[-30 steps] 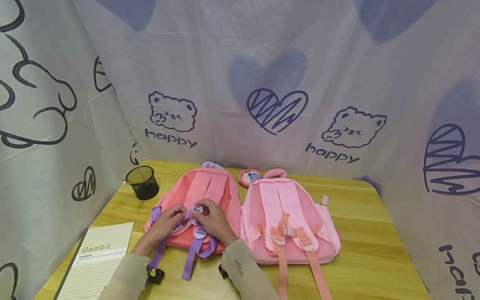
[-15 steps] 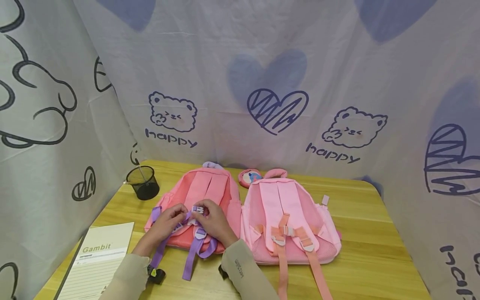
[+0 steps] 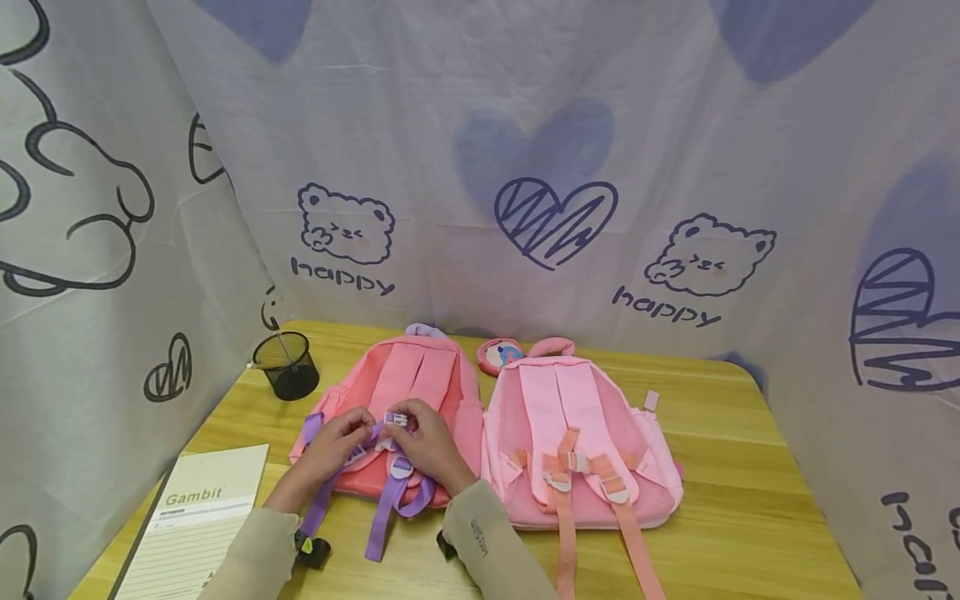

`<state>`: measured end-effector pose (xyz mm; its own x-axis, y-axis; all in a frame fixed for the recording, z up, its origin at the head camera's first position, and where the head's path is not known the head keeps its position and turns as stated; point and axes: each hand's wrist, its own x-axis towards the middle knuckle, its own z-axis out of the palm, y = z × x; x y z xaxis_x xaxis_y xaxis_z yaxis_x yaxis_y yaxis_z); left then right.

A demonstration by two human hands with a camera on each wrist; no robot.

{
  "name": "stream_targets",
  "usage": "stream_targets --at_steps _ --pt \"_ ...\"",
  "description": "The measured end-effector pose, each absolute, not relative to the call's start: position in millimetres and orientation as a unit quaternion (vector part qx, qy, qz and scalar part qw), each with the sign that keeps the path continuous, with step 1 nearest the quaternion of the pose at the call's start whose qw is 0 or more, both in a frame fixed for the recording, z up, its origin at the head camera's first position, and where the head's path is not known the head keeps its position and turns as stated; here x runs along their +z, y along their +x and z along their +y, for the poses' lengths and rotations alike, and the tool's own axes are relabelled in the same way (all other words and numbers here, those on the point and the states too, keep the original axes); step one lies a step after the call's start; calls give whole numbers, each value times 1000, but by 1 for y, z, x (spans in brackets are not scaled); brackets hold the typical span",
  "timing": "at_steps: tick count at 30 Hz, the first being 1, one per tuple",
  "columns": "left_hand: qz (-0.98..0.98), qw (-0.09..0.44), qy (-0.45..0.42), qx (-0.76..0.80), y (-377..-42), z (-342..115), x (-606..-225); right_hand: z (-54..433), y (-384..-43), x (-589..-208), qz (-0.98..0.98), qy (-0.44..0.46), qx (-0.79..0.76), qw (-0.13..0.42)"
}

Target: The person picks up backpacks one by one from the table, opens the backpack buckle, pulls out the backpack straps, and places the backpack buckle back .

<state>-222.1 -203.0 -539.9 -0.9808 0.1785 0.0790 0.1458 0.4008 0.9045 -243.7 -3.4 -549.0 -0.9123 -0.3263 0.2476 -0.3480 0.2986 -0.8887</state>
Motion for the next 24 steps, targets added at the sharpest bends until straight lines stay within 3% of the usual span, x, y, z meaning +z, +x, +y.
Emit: stream_targets --at_steps 18,24 --pt "829 33 101 549 -220 -201 -539 0 -244 -548 -776 189 601 16" --pt "856 -22 112 505 -221 -198 -535 1 -246 -549 -771 185 609 30"
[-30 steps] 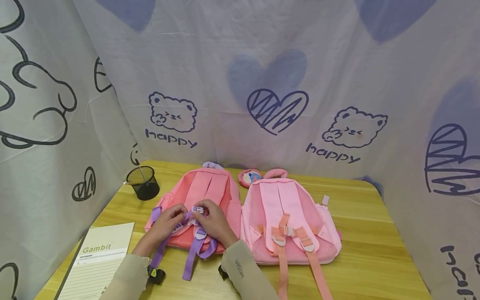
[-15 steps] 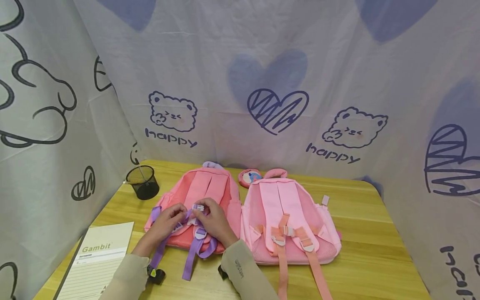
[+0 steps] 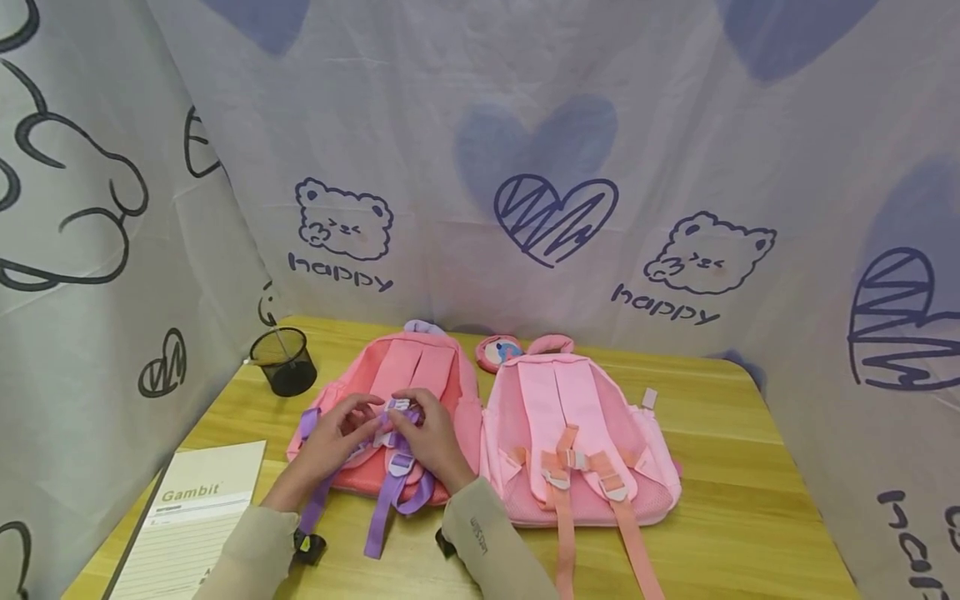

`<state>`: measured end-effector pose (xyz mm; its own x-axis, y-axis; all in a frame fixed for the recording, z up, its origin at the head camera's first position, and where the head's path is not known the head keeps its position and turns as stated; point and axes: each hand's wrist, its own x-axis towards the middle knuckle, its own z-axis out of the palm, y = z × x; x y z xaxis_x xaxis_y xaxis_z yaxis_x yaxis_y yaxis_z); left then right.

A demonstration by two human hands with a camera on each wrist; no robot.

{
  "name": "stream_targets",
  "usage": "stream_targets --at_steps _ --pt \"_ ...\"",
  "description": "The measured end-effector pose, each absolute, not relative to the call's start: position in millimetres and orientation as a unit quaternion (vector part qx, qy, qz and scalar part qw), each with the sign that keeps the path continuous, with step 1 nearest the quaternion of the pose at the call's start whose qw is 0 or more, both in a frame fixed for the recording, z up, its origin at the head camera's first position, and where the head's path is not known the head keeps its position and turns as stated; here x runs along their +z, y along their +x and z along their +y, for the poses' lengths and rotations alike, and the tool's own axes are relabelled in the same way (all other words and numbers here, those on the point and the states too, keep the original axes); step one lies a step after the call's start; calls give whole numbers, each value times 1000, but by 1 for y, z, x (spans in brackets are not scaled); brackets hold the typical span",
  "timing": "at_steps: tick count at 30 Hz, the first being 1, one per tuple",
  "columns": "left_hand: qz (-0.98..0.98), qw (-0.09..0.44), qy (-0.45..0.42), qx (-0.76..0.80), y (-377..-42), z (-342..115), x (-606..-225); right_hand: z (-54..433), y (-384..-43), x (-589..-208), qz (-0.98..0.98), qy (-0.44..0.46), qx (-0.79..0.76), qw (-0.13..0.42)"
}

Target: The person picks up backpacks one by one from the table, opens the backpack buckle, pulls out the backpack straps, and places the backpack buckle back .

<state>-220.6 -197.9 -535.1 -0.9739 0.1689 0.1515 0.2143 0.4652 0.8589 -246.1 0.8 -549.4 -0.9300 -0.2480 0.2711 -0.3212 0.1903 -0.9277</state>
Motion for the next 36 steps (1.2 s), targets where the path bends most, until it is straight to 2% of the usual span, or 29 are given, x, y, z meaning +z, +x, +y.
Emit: stream_targets --at_steps 3,6,14,26,36 --pt "-872 68 -120 -470 -222 -193 -532 1 -247 -550 -765 176 619 35" --pt "-878 79 -117 -458 -224 -186 -527 -1 -247 -551 -757 171 630 40" --pt "-852 32 -97 -513 -230 -178 -521 -1 -237 -532 -735 181 652 34" --pt "-789 13 -46 -613 -233 -187 -536 1 -228 -516 -723 176 667 45" --pt "-776 5 -58 -627 -231 -192 -541 2 -228 -514 -732 188 652 55"
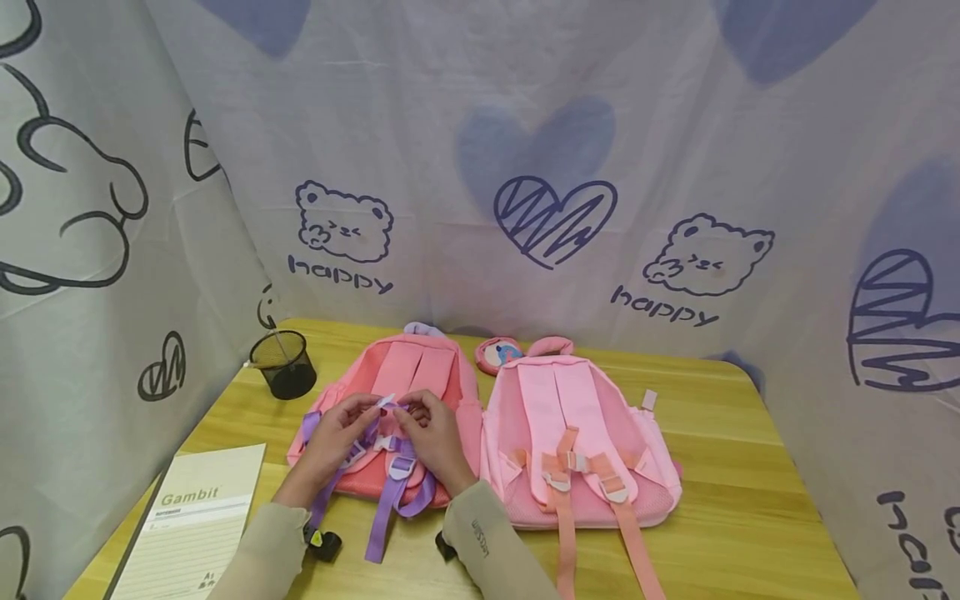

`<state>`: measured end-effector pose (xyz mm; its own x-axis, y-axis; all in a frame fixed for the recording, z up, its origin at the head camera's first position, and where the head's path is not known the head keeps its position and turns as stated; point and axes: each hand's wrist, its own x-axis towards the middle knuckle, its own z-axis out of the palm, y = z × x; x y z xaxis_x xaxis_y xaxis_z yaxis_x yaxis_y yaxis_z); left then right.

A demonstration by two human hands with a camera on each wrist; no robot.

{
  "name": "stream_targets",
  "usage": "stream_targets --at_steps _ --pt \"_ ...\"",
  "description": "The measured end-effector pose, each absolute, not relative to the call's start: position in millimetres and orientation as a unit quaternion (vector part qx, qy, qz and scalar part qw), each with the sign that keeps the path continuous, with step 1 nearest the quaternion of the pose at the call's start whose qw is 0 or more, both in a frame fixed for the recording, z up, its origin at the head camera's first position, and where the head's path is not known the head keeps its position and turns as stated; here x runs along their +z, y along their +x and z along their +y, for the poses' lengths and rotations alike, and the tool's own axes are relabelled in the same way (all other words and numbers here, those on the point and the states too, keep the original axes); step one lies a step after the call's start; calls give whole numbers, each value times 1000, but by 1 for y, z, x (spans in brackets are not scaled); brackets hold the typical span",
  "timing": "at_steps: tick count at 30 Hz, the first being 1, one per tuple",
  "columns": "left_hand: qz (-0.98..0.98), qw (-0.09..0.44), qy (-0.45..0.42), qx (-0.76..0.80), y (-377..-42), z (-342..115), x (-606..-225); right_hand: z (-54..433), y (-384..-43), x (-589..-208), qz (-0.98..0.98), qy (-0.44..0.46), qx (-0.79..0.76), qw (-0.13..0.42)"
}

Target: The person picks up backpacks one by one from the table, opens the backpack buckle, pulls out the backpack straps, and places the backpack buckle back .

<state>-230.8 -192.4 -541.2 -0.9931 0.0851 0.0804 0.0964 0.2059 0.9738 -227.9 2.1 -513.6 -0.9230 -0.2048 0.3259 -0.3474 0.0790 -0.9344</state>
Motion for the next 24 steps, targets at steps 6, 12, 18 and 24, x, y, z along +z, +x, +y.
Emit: stream_targets --at_steps 6,12,18,24 --pt "-770 2 -62 -635 -231 -193 -543 2 -228 -515 -731 180 656 49" --pt "-776 4 -69 -627 -231 -195 -545 0 -228 -517 -731 175 658 46" --pt "-780 3 -77 -621 -231 -196 -544 -1 -238 -533 -729 179 659 46" --pt "-779 -4 -84 -622 -232 -195 -545 -1 -247 -549 -727 187 660 42"
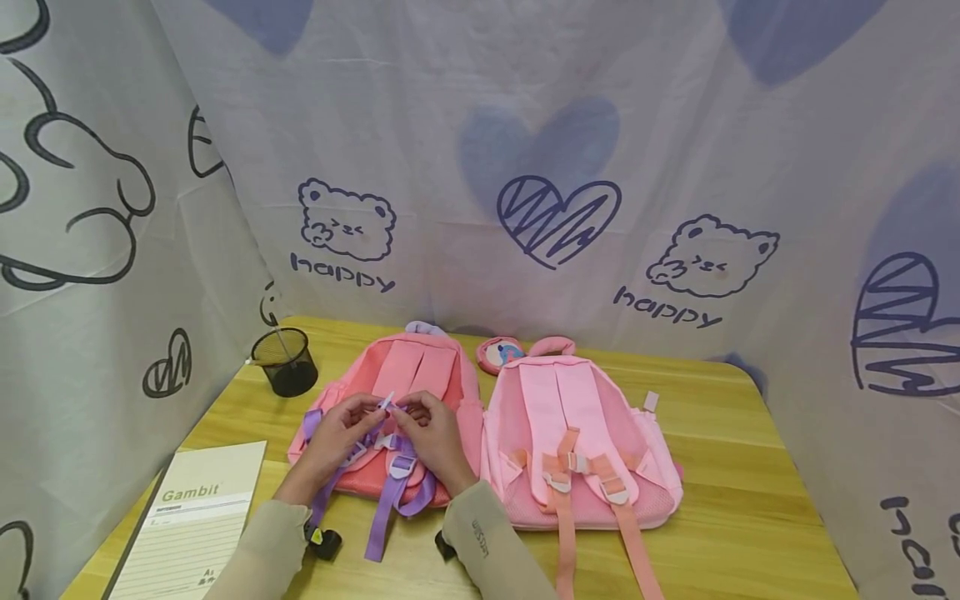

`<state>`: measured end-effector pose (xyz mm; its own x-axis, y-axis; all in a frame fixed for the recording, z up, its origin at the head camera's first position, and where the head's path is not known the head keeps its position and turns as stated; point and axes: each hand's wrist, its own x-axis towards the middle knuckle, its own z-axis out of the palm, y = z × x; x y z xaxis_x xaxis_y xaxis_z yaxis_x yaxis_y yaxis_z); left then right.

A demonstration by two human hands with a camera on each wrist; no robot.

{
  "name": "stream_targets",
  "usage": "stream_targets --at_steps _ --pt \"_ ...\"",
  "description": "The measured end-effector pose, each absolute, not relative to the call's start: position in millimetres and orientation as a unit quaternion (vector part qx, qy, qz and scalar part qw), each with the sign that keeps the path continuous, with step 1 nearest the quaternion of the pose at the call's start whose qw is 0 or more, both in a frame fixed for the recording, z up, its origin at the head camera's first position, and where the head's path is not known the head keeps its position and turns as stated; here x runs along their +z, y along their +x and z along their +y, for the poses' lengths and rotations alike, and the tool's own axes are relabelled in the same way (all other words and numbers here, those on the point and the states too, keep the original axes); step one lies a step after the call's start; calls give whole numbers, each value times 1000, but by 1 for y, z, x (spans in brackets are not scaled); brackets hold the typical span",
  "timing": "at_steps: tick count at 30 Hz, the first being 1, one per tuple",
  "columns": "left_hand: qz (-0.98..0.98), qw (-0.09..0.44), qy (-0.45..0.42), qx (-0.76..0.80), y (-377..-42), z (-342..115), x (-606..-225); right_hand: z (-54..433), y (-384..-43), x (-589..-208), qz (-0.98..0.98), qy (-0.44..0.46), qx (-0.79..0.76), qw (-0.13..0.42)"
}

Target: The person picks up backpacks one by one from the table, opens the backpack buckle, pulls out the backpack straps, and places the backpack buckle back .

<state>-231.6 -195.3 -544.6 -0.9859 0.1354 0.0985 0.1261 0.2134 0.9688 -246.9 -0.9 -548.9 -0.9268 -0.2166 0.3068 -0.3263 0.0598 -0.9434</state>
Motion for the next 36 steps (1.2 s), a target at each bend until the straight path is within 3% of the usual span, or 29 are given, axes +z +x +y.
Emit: stream_targets --at_steps 36 --pt "775 24 81 626 -230 -194 -542 -1 -247 -551 -725 193 660 28"
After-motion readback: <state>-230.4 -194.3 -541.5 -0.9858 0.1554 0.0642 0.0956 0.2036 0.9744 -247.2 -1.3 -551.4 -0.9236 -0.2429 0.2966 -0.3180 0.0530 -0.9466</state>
